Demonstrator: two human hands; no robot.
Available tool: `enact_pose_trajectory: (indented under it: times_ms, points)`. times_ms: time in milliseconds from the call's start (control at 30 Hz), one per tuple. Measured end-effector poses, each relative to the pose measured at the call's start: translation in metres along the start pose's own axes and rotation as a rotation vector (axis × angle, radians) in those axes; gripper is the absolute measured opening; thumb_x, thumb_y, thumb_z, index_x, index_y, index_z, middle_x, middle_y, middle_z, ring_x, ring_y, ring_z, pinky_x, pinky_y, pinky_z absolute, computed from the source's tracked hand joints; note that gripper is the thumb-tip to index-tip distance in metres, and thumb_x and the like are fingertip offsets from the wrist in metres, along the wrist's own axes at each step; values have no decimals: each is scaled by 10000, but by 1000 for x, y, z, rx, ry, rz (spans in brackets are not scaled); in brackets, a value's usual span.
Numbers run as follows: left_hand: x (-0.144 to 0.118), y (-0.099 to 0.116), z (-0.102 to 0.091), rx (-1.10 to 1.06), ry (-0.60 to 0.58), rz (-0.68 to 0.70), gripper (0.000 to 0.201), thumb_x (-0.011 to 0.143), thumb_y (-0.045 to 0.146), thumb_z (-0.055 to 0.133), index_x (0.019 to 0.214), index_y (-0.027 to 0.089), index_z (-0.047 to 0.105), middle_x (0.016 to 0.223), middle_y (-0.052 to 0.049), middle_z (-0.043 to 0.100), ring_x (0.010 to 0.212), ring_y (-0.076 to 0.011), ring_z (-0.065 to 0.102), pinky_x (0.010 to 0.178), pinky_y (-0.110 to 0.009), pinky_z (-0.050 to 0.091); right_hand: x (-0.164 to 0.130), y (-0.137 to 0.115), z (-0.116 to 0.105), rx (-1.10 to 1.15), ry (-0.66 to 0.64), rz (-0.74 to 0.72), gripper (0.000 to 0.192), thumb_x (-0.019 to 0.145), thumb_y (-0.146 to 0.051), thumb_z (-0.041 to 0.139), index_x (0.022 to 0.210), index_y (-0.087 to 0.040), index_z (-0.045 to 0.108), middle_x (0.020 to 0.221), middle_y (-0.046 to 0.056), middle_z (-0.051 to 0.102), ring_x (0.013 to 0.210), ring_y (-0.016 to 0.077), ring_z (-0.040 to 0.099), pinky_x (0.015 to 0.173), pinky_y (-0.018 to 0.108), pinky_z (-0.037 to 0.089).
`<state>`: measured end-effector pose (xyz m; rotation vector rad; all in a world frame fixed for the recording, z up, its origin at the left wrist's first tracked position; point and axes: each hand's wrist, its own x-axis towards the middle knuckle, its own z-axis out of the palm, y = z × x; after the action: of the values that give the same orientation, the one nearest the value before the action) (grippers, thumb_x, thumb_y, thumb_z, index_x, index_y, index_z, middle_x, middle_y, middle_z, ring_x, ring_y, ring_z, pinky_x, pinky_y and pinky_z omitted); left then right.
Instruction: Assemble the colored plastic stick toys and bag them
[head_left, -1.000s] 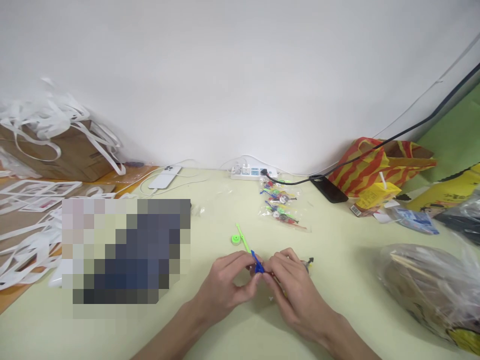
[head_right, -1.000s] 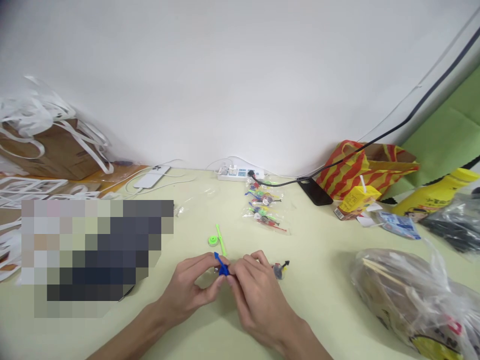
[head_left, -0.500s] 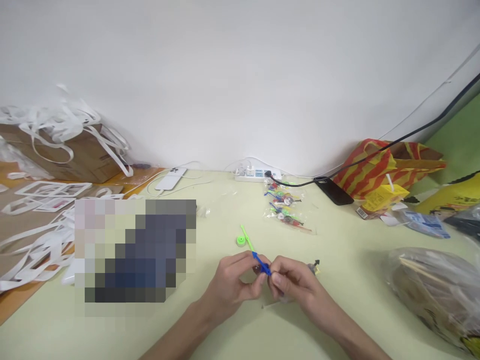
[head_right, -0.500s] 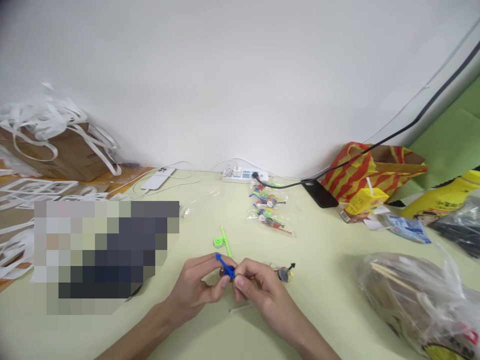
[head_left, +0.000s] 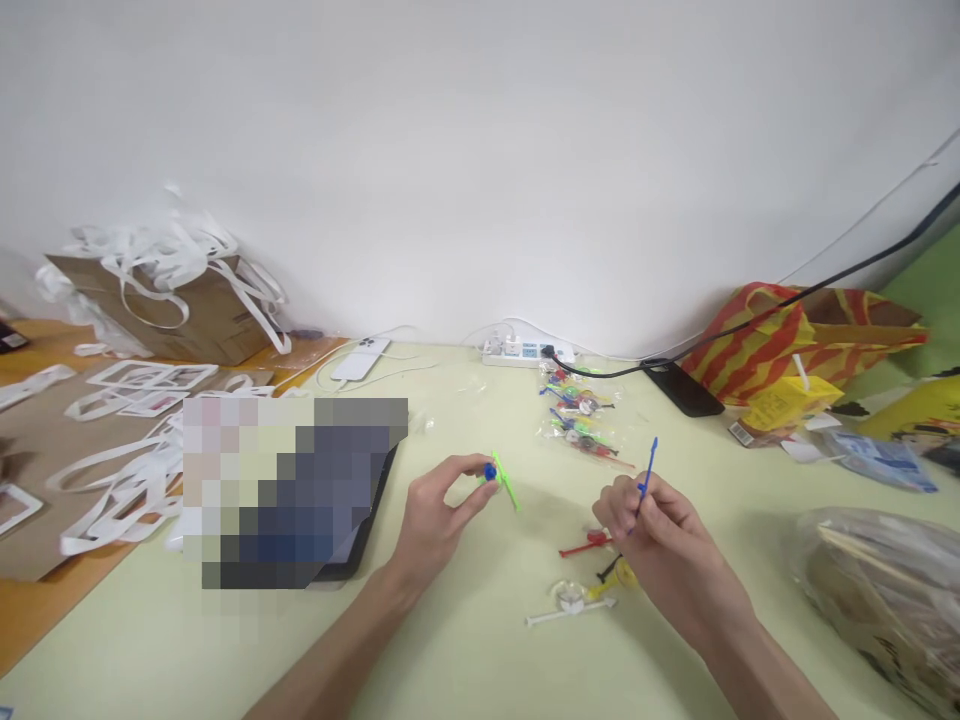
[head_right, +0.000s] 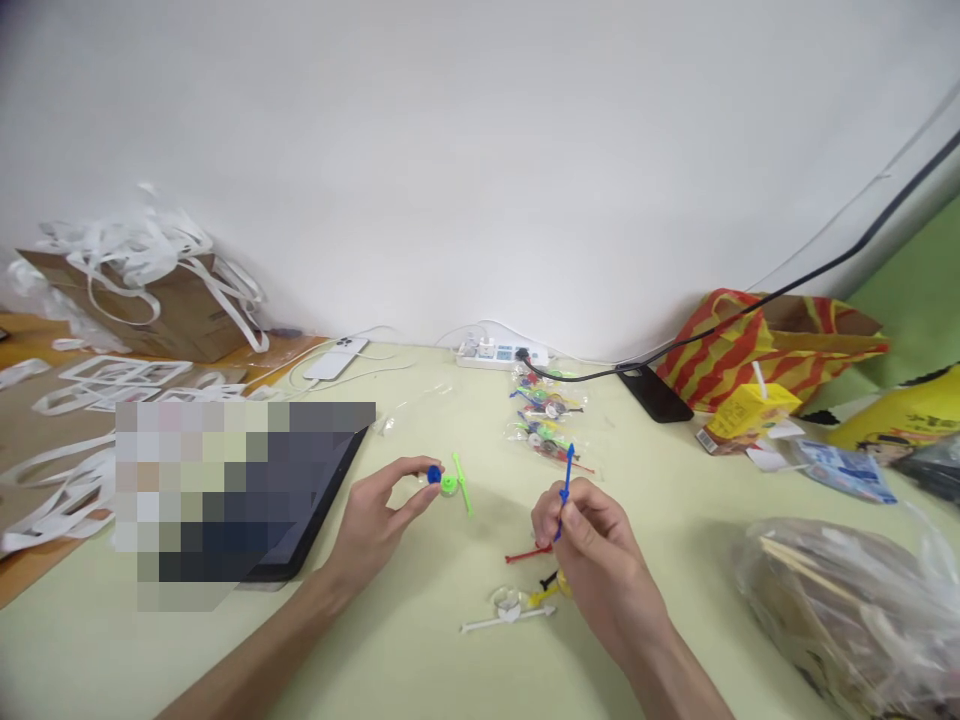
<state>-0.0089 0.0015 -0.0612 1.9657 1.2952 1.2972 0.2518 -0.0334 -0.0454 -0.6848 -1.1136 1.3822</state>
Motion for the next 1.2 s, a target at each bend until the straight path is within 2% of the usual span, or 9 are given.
enact_pose_trajectory:
  times_ms: [200, 367, 600, 700, 800, 967, 1100, 1200]
  points:
    - [13, 1, 28, 313, -147, 268, 180, 906, 243, 708, 1079, 228, 659, 1038, -38, 723, 1003, -219, 648, 931, -404, 494, 3, 4, 10, 224, 4, 92, 217, 925, -374, 634, 796, -218, 558, 770, 15, 433, 712, 169, 417, 676, 333, 371]
    - [29, -2, 44, 540, -364, 462, 120, 946, 203, 642, 1066, 190, 635, 954, -26, 718, 941, -198, 664, 1075, -468, 427, 4, 5, 11, 345, 73, 135, 216, 880, -351, 715, 763, -203, 608, 775, 6, 451, 720, 152, 419, 690, 306, 344]
    - [24, -14, 32, 507, -410, 451, 157, 978, 253, 604, 1118, 186, 633, 993, -39, 741, 956, -201, 691, 1067, -449, 435, 3, 6, 13, 350, 84, 163, 175, 856, -340, 747, 801, -209, 646, 761, 1, 479, 711, 143, 440, 690, 292, 350]
    - [21, -16, 25, 450, -442, 397, 148, 963, 291, 633, 1084, 205, 646, 993, -28, 743, 963, -193, 698, 1093, -444, 417, 2, 8, 15, 261, 86, 204, 176, 868, -356, 737, 838, -209, 646, 743, -3, 485, 697, 135, 454, 679, 279, 352]
    - [19, -17, 20, 412, -448, 342, 158, 929, 325, 682, 1035, 212, 654, 962, -12, 736, 944, -183, 704, 1131, -452, 389, 1, 10, 17, 163, 92, 237, 178, 869, -355, 738, 953, -238, 634, 742, -24, 464, 642, 114, 455, 632, 260, 344]
    - [15, -14, 20, 388, -412, 300, 241, 888, 299, 733, 1085, 214, 625, 994, -13, 719, 978, -178, 686, 1168, -445, 355, -3, 14, 15, -117, 63, 158, 291, 922, -397, 666, 1186, -295, 598, 768, -31, 461, 646, 132, 502, 625, 270, 403]
    - [11, -11, 21, 380, -379, 327, 201, 910, 265, 701, 1095, 225, 632, 980, -15, 704, 995, -180, 663, 1162, -434, 357, -2, 16, 8, -475, 49, 112, 265, 955, -447, 595, 1139, -263, 645, 765, -2, 541, 712, 168, 540, 676, 291, 446]
    - [8, -12, 22, 359, -374, 363, 180, 929, 242, 668, 1108, 256, 676, 998, -19, 711, 1025, -182, 654, 1147, -428, 363, 5, 17, 7, -657, 39, 100, 309, 975, -468, 532, 1172, -261, 652, 773, 6, 565, 703, 178, 537, 677, 300, 448]
